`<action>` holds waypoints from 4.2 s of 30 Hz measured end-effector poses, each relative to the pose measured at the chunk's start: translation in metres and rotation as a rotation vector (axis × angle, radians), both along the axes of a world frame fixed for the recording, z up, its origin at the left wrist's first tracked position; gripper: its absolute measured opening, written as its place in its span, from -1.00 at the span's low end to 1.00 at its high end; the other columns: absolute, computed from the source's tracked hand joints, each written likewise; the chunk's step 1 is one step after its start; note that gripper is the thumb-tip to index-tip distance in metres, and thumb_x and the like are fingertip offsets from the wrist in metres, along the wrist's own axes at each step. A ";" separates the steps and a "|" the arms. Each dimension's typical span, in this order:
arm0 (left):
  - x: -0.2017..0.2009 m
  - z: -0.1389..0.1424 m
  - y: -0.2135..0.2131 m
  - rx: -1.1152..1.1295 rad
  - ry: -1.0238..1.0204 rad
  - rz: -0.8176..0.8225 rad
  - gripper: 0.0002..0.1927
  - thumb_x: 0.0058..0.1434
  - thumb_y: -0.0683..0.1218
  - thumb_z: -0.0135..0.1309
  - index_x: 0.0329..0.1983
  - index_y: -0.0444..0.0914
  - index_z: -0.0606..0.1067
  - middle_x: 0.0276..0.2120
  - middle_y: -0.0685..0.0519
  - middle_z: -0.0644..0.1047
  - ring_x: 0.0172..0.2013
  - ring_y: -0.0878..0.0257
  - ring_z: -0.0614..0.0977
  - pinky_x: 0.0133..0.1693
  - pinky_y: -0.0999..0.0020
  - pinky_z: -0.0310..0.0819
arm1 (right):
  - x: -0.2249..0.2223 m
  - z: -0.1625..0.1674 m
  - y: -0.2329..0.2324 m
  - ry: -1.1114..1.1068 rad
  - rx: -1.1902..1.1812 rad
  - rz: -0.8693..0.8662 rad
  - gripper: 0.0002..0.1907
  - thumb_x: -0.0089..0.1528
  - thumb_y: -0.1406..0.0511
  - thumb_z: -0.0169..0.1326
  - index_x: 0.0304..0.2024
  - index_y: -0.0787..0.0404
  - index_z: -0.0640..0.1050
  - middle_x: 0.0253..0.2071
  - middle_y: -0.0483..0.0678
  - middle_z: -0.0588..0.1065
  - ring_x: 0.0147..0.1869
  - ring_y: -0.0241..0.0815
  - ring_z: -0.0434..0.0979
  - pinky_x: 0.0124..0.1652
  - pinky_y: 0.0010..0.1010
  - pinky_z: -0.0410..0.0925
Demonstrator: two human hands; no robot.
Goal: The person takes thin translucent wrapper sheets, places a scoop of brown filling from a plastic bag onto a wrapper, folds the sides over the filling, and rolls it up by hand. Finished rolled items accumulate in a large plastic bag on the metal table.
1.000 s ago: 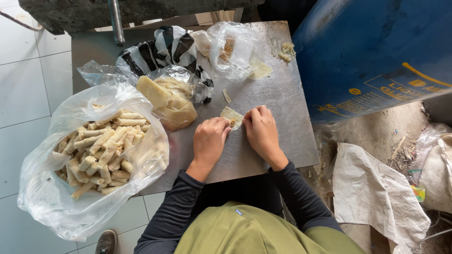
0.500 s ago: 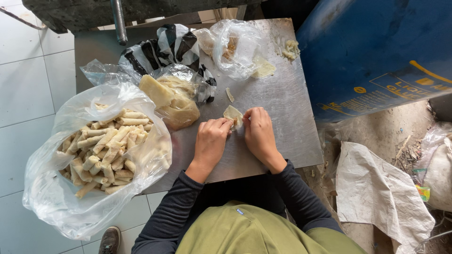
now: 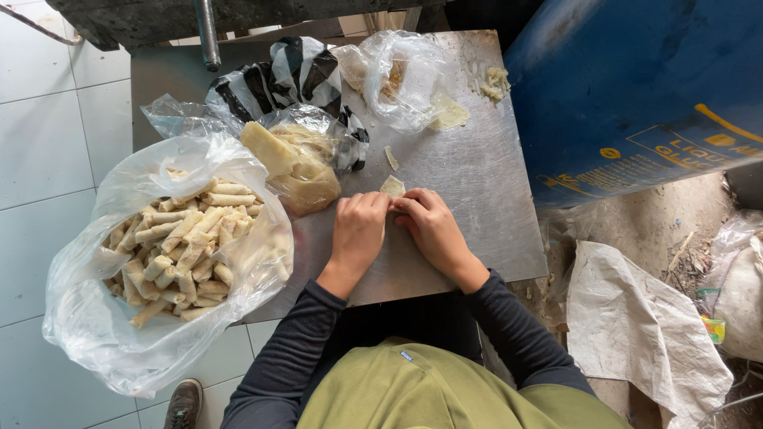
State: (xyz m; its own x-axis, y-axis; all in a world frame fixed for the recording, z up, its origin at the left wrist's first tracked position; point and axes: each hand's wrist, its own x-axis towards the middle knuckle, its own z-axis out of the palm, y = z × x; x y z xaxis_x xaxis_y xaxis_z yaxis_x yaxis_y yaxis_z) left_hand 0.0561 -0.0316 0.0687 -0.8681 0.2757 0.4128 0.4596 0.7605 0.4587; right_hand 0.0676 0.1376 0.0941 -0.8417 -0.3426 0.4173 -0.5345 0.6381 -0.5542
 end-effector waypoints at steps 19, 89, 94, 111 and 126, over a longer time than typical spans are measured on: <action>-0.026 -0.020 -0.006 0.038 0.073 -0.087 -0.91 0.19 -0.08 0.18 -0.36 -0.19 0.58 -0.36 0.04 0.58 -0.25 0.05 0.61 -0.17 0.10 0.38 | -0.037 -0.007 0.022 -0.063 0.067 0.083 -0.89 0.21 0.34 0.22 -0.28 0.24 0.55 -0.25 0.03 0.46 -0.11 0.10 0.49 -0.10 -0.18 0.38; 0.102 0.154 -0.108 -0.256 0.169 0.732 -0.86 0.37 -0.07 0.25 -0.04 0.01 0.59 -0.08 0.23 0.56 0.01 0.22 0.55 0.16 0.13 0.22 | -0.183 -0.023 0.089 0.298 0.208 -0.394 -0.93 0.31 0.42 0.15 -0.27 0.19 0.51 -0.27 -0.01 0.52 -0.12 0.03 0.49 -0.07 -0.16 0.23; 0.116 0.152 -0.152 -0.416 0.059 0.948 -0.95 0.46 0.02 0.22 -0.12 0.01 0.60 -0.12 0.24 0.56 0.00 0.18 0.51 0.16 0.11 0.17 | -0.168 0.013 0.095 0.375 0.160 -0.364 -0.91 0.29 0.44 0.17 -0.29 0.20 0.51 -0.28 -0.02 0.54 -0.16 0.05 0.50 -0.13 -0.15 0.25; 0.079 0.138 -0.100 0.050 0.273 0.535 -0.88 0.51 -0.07 0.16 -0.01 -0.21 0.54 -0.06 0.06 0.56 0.02 0.13 0.58 0.14 0.18 0.36 | -0.140 0.021 0.038 0.323 -0.044 -0.287 -0.91 0.39 0.38 0.14 -0.06 0.26 0.55 -0.13 0.03 0.56 -0.04 -0.03 0.57 -0.07 -0.25 0.42; -0.140 0.053 0.028 0.449 0.060 0.342 -0.44 0.28 -0.22 0.06 0.32 -0.36 0.19 0.07 -0.31 0.49 -0.03 -0.15 0.67 -0.06 0.15 0.60 | -0.185 0.002 0.020 0.330 0.177 -0.334 -0.91 0.25 0.38 0.16 -0.19 0.22 0.64 -0.31 0.02 0.55 -0.14 0.09 0.55 -0.17 -0.12 0.39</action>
State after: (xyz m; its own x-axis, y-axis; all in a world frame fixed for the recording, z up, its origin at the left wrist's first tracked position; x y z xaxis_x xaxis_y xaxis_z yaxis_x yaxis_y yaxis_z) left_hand -0.0839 -0.0032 0.1218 -0.8486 -0.2307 0.4761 0.2568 0.6072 0.7519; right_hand -0.1172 0.1575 0.0960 -0.7504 -0.1666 0.6396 -0.4135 0.8733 -0.2576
